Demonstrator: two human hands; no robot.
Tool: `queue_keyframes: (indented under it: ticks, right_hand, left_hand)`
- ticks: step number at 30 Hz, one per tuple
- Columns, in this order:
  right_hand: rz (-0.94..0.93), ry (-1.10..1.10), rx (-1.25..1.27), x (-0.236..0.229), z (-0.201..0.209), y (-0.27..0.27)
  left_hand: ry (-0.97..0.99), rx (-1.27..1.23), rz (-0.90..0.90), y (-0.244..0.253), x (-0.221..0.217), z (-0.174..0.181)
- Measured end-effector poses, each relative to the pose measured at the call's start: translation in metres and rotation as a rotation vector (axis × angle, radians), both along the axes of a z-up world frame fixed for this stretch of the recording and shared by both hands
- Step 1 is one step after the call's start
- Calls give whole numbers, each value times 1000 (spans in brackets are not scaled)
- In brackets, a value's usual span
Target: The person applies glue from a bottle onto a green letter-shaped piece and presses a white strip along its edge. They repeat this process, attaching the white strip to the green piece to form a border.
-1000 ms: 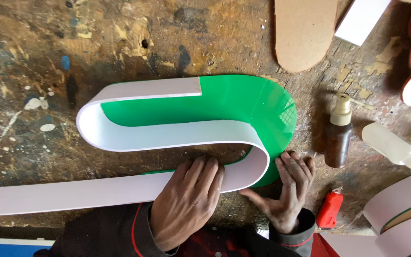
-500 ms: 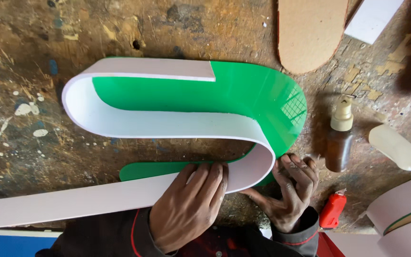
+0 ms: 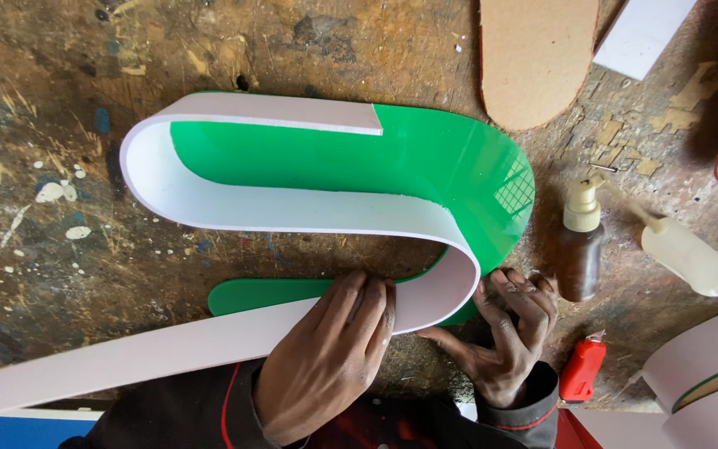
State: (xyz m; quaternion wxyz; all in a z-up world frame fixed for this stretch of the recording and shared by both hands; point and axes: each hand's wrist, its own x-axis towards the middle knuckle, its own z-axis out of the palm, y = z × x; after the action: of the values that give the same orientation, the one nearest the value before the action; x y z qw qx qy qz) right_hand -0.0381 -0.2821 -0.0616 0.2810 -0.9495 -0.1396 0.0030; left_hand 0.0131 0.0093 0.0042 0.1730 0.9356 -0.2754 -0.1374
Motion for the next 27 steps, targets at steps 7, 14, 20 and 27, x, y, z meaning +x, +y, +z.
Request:
queue_keyframes:
  ticks: [7, 14, 20, 27]
  right_hand:
    - [-5, -3, -16, 0, 0, -1]
    - [4, 8, -7, -1, 0, -2]
    - [10, 3, -10, 2, 1, -2]
    - [-7, 3, 0, 1, 1, -1]
  left_hand:
    - [-9, -16, -7, 1, 11, 5]
    - [-9, -18, -29, 2, 14, 3]
    - [-17, 21, -133, 6, 12, -6]
    - [-18, 54, -219, 7, 24, -5]
